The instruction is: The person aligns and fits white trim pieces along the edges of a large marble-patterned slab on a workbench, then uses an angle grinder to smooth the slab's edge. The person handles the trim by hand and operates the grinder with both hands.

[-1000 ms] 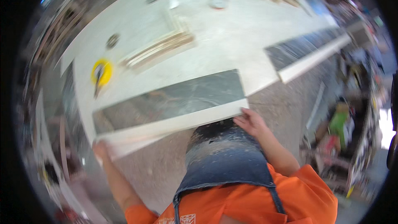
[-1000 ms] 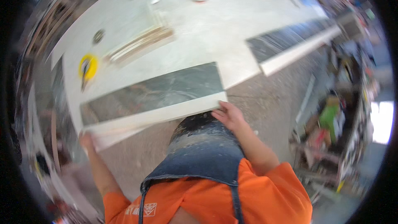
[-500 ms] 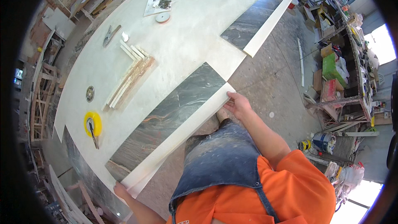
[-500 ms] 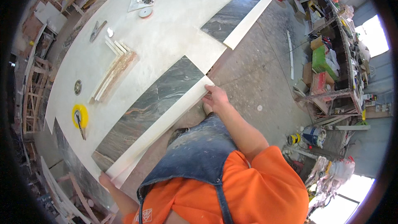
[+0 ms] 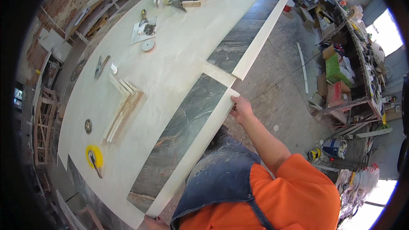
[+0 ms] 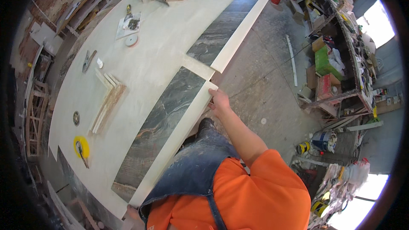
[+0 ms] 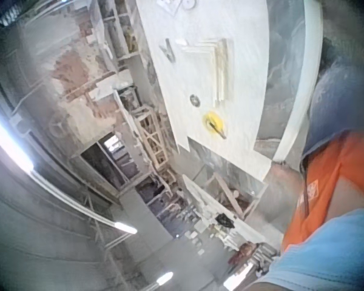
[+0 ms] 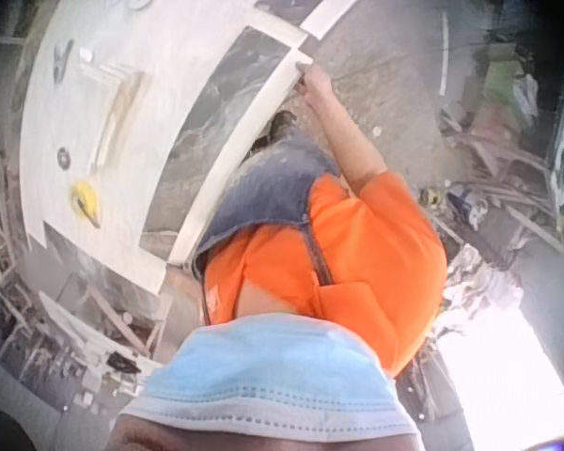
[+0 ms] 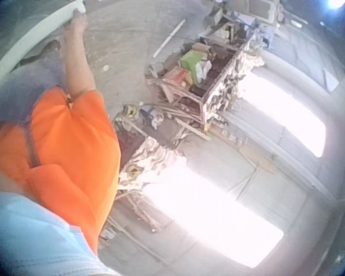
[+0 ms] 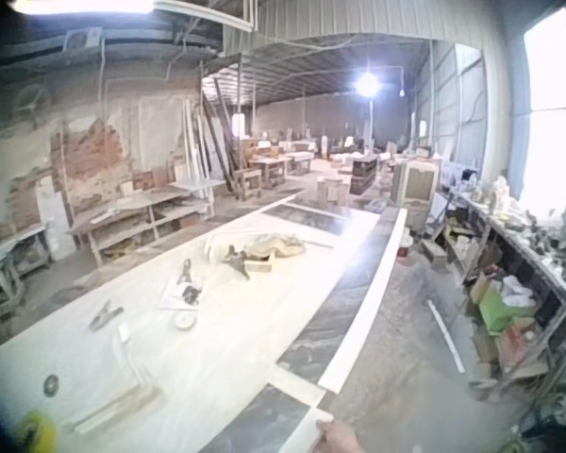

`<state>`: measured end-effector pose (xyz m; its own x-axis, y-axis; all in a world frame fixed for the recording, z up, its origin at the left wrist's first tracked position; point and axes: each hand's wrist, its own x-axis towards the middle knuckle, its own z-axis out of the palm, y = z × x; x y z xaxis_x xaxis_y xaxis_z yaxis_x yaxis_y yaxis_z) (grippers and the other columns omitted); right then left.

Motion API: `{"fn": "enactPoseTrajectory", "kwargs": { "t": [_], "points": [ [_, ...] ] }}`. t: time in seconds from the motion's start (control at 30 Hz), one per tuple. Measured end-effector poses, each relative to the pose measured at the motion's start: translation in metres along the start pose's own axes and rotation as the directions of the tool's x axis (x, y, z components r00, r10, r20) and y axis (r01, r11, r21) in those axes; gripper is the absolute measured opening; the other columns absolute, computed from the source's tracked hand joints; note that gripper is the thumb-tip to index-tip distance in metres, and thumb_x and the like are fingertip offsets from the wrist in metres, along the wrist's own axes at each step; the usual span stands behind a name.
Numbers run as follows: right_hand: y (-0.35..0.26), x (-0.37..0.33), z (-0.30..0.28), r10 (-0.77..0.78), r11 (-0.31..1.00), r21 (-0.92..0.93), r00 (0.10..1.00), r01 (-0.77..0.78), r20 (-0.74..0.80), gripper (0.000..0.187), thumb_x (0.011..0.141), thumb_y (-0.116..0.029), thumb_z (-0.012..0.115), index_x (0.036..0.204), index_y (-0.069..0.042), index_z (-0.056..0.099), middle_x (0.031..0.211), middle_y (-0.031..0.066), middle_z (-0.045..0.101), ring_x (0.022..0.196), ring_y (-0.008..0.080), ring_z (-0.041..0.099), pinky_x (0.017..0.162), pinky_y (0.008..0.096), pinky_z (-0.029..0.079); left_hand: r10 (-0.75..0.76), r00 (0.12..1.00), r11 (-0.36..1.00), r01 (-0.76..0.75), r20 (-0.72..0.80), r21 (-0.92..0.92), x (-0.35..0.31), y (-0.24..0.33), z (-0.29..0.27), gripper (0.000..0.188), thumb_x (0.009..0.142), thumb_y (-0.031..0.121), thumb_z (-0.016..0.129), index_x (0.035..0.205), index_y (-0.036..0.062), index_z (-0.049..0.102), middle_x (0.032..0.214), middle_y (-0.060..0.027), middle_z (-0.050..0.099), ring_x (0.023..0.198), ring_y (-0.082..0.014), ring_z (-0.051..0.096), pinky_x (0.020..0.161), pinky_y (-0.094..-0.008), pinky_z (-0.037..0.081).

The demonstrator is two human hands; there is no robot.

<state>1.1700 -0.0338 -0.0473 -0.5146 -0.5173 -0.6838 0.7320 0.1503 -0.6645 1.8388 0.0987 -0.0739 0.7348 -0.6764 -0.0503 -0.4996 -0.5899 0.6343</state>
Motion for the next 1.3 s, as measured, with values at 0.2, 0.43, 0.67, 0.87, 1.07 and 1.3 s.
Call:
{"fn": "enactPoseTrajectory", "kwargs": {
  "t": [0.2, 0.43, 0.67, 0.87, 1.07, 1.3],
  "points": [
    [-0.004, -0.025, 0.009, -0.044, 0.999, -0.026, 0.999, 0.044, 0.002, 0.026, 0.100, -0.015, 0.058, 0.125, -0.006, 0.062, 0.114, 0.0070, 0.067, 0.102, 0.0217, 0.065, 0.085, 0.0416, 0.055, 0.072, 0.993, 0.953, -0.040, 0.095, -0.301, -0.043, 0.018, -0.008, 0.043, 0.087, 0.017, 0.065, 0.119, -0.0120, 0.061, 0.108, -0.0229, 0.069, 0.099, -0.0338, 0.066, 0.091, -0.0449, 0.053],
    [-0.010, -0.010, 0.001, -0.054, 0.998, -0.034, 0.998, 0.053, -0.020, 0.027, 0.100, -0.013, 0.057, 0.125, -0.004, 0.063, 0.113, 0.0070, 0.068, 0.101, 0.0219, 0.065, 0.083, 0.0434, 0.055, 0.125, 0.956, 0.992, -0.128, 0.265, -0.004, -0.073, 0.089, -0.008, 0.046, 0.080, -0.002, 0.066, 0.122, -0.0167, 0.055, 0.110, -0.0193, 0.066, 0.098, -0.0272, 0.063, 0.090, -0.0351, 0.051],
    [-0.031, 0.006, 0.008, -0.065, 0.997, -0.035, 0.998, 0.066, 0.020, 0.032, 0.101, -0.010, 0.056, 0.132, -0.003, 0.060, 0.117, 0.0079, 0.067, 0.102, 0.0225, 0.066, 0.084, 0.0413, 0.056, 0.043, 0.985, 0.935, 0.019, 0.167, -0.355, -0.039, 0.001, 0.020, 0.052, 0.076, 0.006, 0.076, 0.122, -0.0114, 0.058, 0.110, -0.0207, 0.068, 0.097, -0.0264, 0.065, 0.087, -0.0380, 0.053],
    [-0.038, 0.014, 0.009, -0.081, 0.996, -0.033, 0.996, 0.082, 0.040, 0.029, 0.100, -0.013, 0.058, 0.128, -0.006, 0.062, 0.115, 0.0047, 0.067, 0.101, 0.0218, 0.064, 0.085, 0.0444, 0.053, -0.070, 0.981, 0.876, 0.148, 0.183, -0.459, -0.012, -0.043, 0.034, 0.054, 0.074, 0.008, 0.080, 0.121, -0.0092, 0.059, 0.109, -0.0204, 0.068, 0.098, -0.0264, 0.065, 0.086, -0.0394, 0.053],
    [-0.044, 0.017, 0.014, -0.072, 0.997, -0.029, 0.997, 0.073, 0.022, 0.031, 0.101, -0.010, 0.056, 0.131, -0.004, 0.061, 0.116, 0.0073, 0.068, 0.102, 0.0217, 0.066, 0.084, 0.0417, 0.056, 0.009, 0.953, 0.944, 0.092, 0.304, -0.317, 0.000, -0.060, 0.029, 0.042, 0.104, 0.022, 0.047, 0.131, -0.0099, 0.053, 0.130, -0.0218, 0.059, 0.117, -0.0341, 0.058, 0.101, -0.0499, 0.048],
    [-0.043, 0.020, 0.009, -0.084, 0.996, -0.036, 0.996, 0.085, 0.015, 0.029, 0.102, -0.014, 0.058, 0.129, -0.006, 0.061, 0.114, 0.0045, 0.068, 0.100, 0.0198, 0.066, 0.085, 0.0413, 0.054, -0.008, 0.986, 0.929, 0.069, 0.166, -0.363, -0.015, -0.033, 0.042, 0.054, 0.076, 0.009, 0.080, 0.121, -0.0132, 0.058, 0.114, -0.0227, 0.066, 0.102, -0.0272, 0.064, 0.090, -0.0391, 0.052]
  ]
}}
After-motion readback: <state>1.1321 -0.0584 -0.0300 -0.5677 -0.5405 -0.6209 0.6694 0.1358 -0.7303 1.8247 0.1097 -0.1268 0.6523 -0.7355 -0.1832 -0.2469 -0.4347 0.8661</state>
